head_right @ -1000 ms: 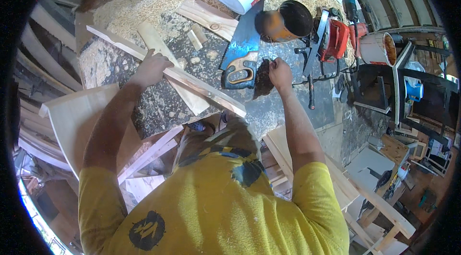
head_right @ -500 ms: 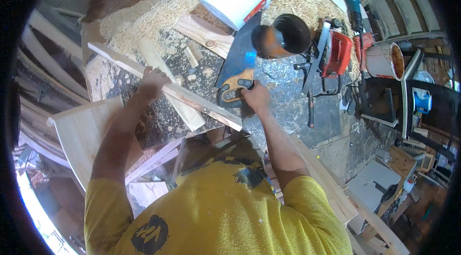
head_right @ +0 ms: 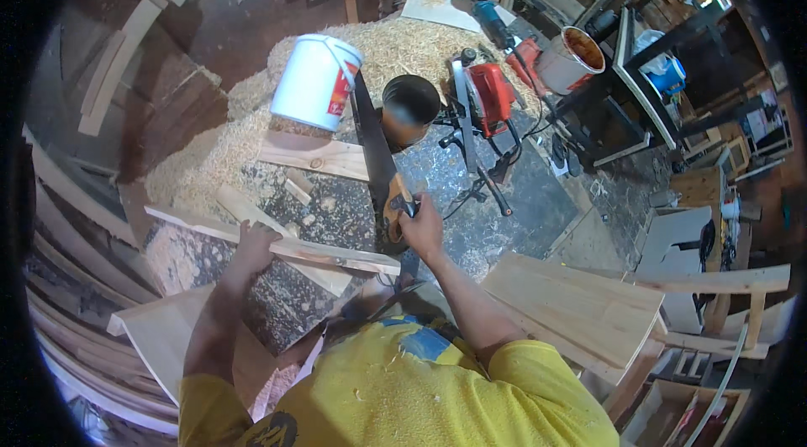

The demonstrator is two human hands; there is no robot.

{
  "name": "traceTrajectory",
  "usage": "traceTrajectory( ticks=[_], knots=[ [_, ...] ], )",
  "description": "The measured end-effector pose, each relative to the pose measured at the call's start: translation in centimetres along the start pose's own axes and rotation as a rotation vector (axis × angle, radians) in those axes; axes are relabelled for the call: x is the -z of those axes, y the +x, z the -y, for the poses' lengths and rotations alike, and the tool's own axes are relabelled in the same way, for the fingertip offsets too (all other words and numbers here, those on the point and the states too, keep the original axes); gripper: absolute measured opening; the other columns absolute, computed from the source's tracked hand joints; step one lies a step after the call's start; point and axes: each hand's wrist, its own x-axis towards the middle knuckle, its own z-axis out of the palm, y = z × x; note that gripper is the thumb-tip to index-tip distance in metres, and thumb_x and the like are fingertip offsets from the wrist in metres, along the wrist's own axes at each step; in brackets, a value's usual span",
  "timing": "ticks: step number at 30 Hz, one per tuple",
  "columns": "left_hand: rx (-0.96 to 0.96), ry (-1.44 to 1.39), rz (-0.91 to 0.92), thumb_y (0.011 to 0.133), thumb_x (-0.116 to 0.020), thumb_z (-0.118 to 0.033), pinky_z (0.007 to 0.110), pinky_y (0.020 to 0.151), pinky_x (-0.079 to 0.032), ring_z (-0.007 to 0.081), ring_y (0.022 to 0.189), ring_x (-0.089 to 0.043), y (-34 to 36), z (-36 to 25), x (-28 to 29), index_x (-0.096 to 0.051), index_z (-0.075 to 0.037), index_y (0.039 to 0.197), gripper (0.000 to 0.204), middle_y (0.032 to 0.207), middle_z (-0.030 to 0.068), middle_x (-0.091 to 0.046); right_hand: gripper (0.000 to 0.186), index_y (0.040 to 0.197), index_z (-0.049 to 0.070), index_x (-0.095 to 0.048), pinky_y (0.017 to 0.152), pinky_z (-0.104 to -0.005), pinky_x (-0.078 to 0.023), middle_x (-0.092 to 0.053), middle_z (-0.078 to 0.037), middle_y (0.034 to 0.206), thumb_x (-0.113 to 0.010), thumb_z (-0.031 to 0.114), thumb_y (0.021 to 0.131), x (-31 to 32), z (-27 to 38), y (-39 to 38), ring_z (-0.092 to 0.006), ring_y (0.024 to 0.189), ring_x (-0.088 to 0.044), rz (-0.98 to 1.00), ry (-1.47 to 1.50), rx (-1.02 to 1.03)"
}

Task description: The person is measuring, marking, sawing, and hammering wood to assemble a project at a workbench.

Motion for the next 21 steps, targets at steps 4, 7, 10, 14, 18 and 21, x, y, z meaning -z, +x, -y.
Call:
traceTrajectory(
  ticks=[4,7,10,14,18,21],
  knots=[
    [-0.015,-0.037,0.021,0.076,-0.065,-0.012,0.058,0.113,-0.022,0.0255,0.117,-0.054,0.1,0.1,-0.2,-0.073,-0.018,0.106,0.032,0.109,0.0065,-0.067,0.042,0.115,0.003,-0.051,0.069,-0.0467,-0.051,-0.066,-0.022,0.085,-0.069,0.012,0.078,2.4,1.7,-1.8,-0.0402,0.078,-0.066,-0.07,-0.139,0.102],
    [-0.019,0.017,0.028,0.077,-0.066,-0.015,0.054,0.109,-0.027,0.0248,0.114,-0.056,0.3,0.0,0.1,-0.073,-0.018,0.106,0.03,0.107,0.0067,-0.068,0.042,0.117,0.004,-0.051,0.072,-0.0484,-0.051,-0.066,-0.023,0.089,-0.068,0.012,0.079,4.6,3.0,-3.2,-0.042,0.082,-0.065,-0.047,-0.139,0.129],
    [-0.055,0.064,0.01,0.076,-0.067,-0.017,0.052,0.104,-0.033,0.0239,0.11,-0.058,0.5,-0.2,0.5,-0.074,-0.017,0.105,0.029,0.102,0.006,-0.07,0.047,0.121,0.005,-0.05,0.075,-0.0481,-0.051,-0.066,-0.022,0.093,-0.067,0.011,0.078,6.9,3.3,-3.7,-0.0419,0.085,-0.065,-0.027,-0.209,0.084],
    [-0.033,0.038,0.052,0.074,-0.066,-0.014,0.049,0.099,-0.036,0.0243,0.108,-0.059,0.9,-0.5,0.9,-0.074,-0.017,0.104,0.031,0.101,0.006,-0.069,0.051,0.127,0.007,-0.049,0.072,-0.0487,-0.051,-0.066,-0.023,0.09,-0.068,0.016,0.08,9.2,1.8,-2.4,-0.0433,0.082,-0.065,0.009,-0.238,0.292],
    [-0.019,0.002,0.03,0.072,-0.063,-0.01,0.047,0.096,-0.039,0.0255,0.105,-0.06,0.9,-0.5,0.7,-0.074,-0.017,0.103,0.034,0.101,0.0056,-0.069,0.047,0.122,0.008,-0.057,0.076,-0.0375,-0.052,-0.066,-0.018,0.096,-0.065,0.006,0.076,10.9,0.0,-0.3,-0.0331,0.085,-0.066,0.157,-0.064,0.243],
    [-0.032,0.06,-0.042,0.07,-0.064,-0.011,0.047,0.093,-0.04,0.0257,0.101,-0.061,1.0,-0.3,0.0,-0.074,-0.016,0.1,0.032,0.097,0.0046,-0.069,0.044,0.119,0.002,-0.058,0.081,-0.0332,-0.051,-0.066,-0.014,0.097,-0.064,0.001,0.075,12.3,0.5,1.2,-0.022,0.087,-0.065,0.153,0.04,0.236]
  ],
)
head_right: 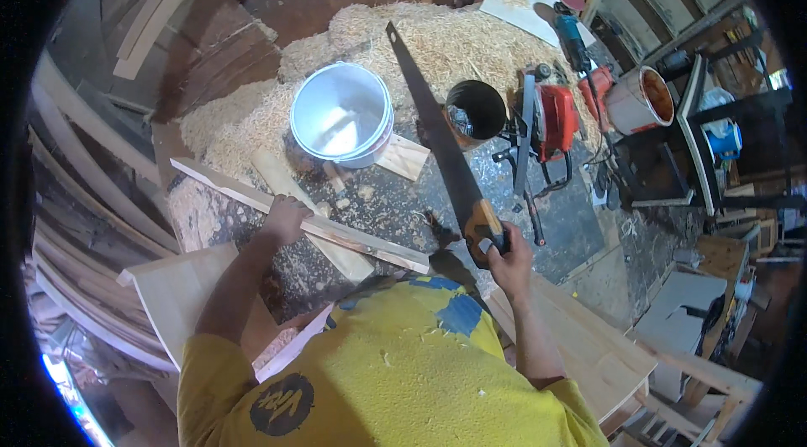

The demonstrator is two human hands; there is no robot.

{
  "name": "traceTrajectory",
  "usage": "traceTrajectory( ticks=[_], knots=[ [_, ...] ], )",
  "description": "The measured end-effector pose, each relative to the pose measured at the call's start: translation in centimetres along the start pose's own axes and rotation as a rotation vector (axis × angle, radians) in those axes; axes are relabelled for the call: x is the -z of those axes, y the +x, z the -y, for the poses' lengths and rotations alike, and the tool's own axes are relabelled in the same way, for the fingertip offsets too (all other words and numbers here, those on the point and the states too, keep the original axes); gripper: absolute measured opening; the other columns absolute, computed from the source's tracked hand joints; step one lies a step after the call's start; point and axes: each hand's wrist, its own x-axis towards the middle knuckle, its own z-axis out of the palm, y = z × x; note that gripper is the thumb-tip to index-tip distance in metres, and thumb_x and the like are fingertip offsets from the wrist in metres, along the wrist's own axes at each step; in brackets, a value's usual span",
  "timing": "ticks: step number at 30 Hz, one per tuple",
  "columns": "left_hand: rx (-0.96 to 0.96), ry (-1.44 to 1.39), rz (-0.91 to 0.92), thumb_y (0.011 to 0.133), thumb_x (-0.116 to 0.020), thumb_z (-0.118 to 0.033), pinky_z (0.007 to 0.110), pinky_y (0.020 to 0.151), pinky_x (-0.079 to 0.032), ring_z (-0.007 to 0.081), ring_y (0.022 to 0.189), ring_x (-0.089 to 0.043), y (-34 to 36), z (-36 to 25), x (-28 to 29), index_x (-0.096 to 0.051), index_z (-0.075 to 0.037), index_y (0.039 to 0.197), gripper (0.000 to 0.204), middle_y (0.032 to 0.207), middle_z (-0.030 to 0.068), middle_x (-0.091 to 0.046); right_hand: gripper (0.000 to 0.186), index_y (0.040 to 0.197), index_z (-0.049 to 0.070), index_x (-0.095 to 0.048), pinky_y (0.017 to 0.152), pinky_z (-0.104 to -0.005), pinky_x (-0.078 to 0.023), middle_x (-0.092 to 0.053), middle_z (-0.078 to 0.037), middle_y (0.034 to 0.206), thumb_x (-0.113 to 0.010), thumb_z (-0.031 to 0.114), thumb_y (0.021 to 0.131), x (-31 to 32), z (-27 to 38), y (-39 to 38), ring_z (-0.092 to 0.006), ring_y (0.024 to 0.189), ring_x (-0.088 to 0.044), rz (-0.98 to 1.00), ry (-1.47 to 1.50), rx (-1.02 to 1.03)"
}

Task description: The person is measuring, marking, sawing, and hammering wood to assemble a project at a workbench.

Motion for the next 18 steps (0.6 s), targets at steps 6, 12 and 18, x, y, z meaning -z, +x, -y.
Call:
traceTrajectory(
  ticks=[6,12,18],
  knots=[
    [0.039,-0.087,-0.079,0.068,-0.065,-0.015,0.048,0.097,-0.039,0.0246,0.101,-0.06,-0.1,0.1,-0.9,-0.074,-0.016,0.097,0.03,0.096,0.0033,-0.069,0.059,0.129,-0.001,-0.054,0.085,-0.0295,-0.051,-0.066,-0.008,0.109,-0.075,0.005,0.074,2.8,6.6,7.8,-0.0157,0.092,-0.062,0.459,0.649,-0.203],
    [0.047,-0.018,-0.079,0.07,-0.064,-0.014,0.049,0.1,-0.038,0.0241,0.101,-0.06,0.1,-0.2,-1.1,-0.074,-0.017,0.096,0.029,0.095,0.0031,-0.068,0.072,0.146,0.005,-0.043,0.074,-0.0259,-0.051,-0.066,-0.009,0.107,-0.068,-0.001,0.079,-0.8,15.1,20.7,-0.0128,0.084,-0.061,0.44,0.696,-0.088],
    [0.077,0.012,-0.046,0.072,-0.062,-0.013,0.049,0.102,-0.036,0.0234,0.1,-0.06,0.4,-0.5,-0.5,-0.074,-0.019,0.097,0.029,0.094,0.0031,-0.068,0.051,0.124,0.007,-0.066,0.084,-0.034,-0.052,-0.068,-0.014,0.094,-0.074,0.03,0.079,-10.3,16.8,28.6,-0.0239,0.084,-0.066,0.397,-0.144,0.29]
  ],
)
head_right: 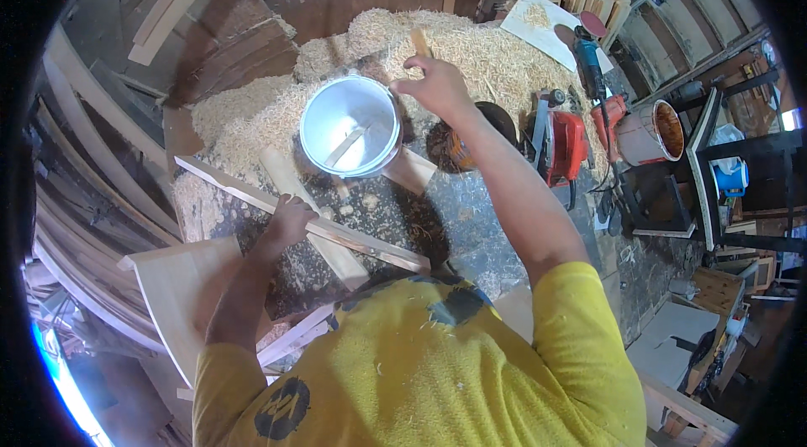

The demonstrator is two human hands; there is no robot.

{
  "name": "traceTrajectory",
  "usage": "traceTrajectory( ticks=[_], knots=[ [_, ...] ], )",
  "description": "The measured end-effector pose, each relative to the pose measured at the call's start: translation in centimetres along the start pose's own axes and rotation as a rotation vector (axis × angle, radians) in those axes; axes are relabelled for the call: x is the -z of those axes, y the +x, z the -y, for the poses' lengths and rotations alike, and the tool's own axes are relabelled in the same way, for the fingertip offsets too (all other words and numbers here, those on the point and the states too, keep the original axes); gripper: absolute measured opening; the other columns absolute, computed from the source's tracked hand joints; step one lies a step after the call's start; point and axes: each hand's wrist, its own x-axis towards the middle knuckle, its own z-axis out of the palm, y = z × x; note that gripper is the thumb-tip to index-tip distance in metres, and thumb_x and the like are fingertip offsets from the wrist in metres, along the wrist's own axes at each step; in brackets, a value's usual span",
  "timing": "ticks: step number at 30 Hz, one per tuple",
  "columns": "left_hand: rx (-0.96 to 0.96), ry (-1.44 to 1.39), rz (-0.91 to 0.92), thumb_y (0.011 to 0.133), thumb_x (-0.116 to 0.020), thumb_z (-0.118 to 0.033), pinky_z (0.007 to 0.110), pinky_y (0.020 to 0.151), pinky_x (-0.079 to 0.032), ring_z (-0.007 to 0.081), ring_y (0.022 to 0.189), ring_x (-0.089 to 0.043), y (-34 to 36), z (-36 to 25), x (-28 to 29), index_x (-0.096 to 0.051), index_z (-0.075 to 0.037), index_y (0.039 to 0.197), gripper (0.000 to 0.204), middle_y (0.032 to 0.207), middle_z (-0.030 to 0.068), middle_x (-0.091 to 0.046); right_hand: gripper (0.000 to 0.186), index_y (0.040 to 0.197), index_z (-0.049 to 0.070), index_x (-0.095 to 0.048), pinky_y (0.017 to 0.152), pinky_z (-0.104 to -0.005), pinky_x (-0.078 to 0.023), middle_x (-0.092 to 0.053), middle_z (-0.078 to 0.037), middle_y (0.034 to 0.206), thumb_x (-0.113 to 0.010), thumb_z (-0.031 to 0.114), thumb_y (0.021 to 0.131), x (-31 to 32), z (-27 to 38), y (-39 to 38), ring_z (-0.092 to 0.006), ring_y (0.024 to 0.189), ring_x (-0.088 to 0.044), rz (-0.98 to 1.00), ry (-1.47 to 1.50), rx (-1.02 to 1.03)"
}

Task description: The person is measuring, marking, sawing, and hammering wood to assemble a project at a workbench.

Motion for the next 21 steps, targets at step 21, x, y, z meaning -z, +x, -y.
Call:
traceTrajectory(
  ticks=[21],
  knots=[
    [0.039,-0.004,-0.088,0.078,-0.061,-0.018,0.042,0.099,-0.039,0.0192,0.095,-0.062,-0.3,0.1,-1.0,-0.074,-0.024,0.095,0.022,0.087,-0.0007,-0.068,0.054,0.12,0.004,-0.068,0.078,-0.0318,-0.053,-0.073,-0.015,0.09,-0.075,0.034,0.076,2.4,-11.9,13.3,-0.0209,0.081,-0.071,0.021,-0.168,0.125]
  ],
)
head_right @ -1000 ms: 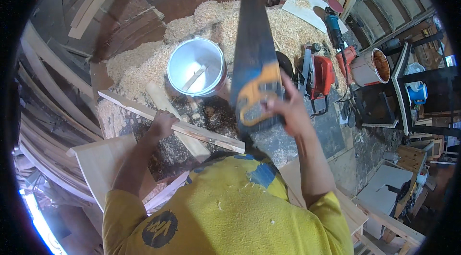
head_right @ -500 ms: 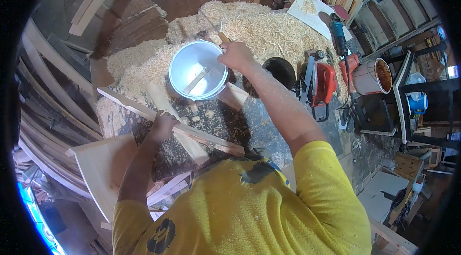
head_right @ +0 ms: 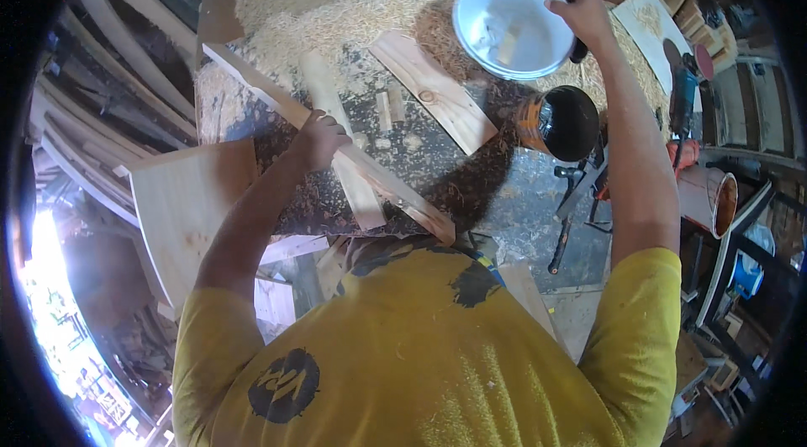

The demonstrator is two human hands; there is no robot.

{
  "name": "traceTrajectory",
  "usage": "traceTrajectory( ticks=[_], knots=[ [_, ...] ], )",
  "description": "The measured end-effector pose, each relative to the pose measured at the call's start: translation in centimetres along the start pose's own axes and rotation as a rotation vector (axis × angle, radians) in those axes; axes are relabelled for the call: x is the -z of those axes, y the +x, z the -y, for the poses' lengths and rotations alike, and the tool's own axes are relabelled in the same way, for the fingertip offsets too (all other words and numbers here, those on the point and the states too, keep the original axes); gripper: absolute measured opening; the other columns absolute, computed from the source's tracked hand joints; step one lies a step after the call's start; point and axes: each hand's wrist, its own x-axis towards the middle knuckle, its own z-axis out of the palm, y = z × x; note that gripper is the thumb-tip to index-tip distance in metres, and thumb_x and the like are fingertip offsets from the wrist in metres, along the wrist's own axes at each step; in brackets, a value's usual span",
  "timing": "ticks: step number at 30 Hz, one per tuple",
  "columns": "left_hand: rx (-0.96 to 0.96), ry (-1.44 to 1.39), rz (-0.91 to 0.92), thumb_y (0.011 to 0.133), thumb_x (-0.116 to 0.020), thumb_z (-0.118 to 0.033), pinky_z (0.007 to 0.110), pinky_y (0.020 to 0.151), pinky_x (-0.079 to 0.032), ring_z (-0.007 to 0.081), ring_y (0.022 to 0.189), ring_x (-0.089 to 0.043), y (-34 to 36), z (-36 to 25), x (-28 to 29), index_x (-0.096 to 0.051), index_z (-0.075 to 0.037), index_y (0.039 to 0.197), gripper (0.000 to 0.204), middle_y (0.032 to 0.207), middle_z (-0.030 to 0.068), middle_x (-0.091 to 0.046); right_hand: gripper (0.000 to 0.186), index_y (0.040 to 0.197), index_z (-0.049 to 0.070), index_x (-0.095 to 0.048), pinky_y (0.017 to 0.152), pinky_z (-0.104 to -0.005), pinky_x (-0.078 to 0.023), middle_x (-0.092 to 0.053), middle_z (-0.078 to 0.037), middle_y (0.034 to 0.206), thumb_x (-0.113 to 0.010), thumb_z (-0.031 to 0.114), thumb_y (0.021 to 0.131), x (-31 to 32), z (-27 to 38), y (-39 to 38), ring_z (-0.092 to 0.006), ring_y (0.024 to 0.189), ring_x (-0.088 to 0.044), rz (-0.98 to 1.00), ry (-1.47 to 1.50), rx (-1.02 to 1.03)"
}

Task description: The person is measuring, marking, sawing, and hammering wood to assemble a project at a workbench.

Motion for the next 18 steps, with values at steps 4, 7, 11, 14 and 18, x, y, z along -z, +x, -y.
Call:
traceTrajectory(
  ticks=[4,7,11,14,18],
  knots=[
    [-0.035,-0.033,0.093,0.08,-0.06,-0.013,0.04,0.094,-0.043,0.0196,0.093,-0.065,0.7,-0.2,1.0,-0.073,-0.022,0.096,0.022,0.088,0.0009,-0.069,0.051,0.119,0.003,-0.068,0.081,-0.0292,-0.052,-0.074,-0.01,0.096,-0.075,0.038,0.082,0.9,-2.2,-1.2,-0.0159,0.088,-0.068,-0.135,0.273,-0.006],
    [0.024,0.073,0.374,0.083,-0.058,-0.014,0.04,0.089,-0.047,0.0222,0.092,-0.068,1.5,-0.1,1.5,-0.072,-0.022,0.099,0.023,0.088,0.0032,-0.07,0.043,0.126,0.011,-0.067,0.068,-0.0261,-0.047,-0.066,-0.002,0.083,-0.071,0.026,0.085,4.2,-2.6,-3.3,-0.0088,0.073,-0.057,-0.23,0.248,-0.16],
    [-0.014,0.041,0.389,0.082,-0.06,-0.01,0.04,0.089,-0.047,0.0251,0.092,-0.068,0.6,1.2,2.8,-0.071,-0.021,0.104,0.026,0.089,0.0048,-0.071,0.048,0.135,0.015,-0.061,0.076,-0.0237,-0.047,-0.065,-0.003,0.089,-0.065,0.013,0.088,9.3,0.6,-10.9,-0.0091,0.082,-0.059,-0.379,0.082,-0.181],
    [-0.078,0.12,0.514,0.081,-0.062,-0.009,0.04,0.092,-0.045,0.0249,0.095,-0.068,-0.4,2.9,3.6,-0.071,-0.02,0.104,0.027,0.092,0.0056,-0.071,0.045,0.136,0.01,-0.058,0.1,-0.028,-0.043,-0.061,-0.011,0.128,-0.061,0.011,0.091,10.8,5.2,-20.0,-0.0173,0.116,-0.058,-0.426,0.324,-0.098],
    [-0.06,0.076,0.329,0.078,-0.064,-0.008,0.041,0.097,-0.041,0.0259,0.108,-0.058,-2.1,5.1,3.3,-0.072,-0.016,0.102,0.026,0.096,0.0071,-0.069,0.035,0.12,0.002,-0.067,0.09,-0.0276,-0.048,-0.068,-0.009,0.112,-0.066,0.009,0.086,7.8,11.5,-33.1,-0.0166,0.102,-0.062,-0.465,-0.064,-0.044]
  ],
)
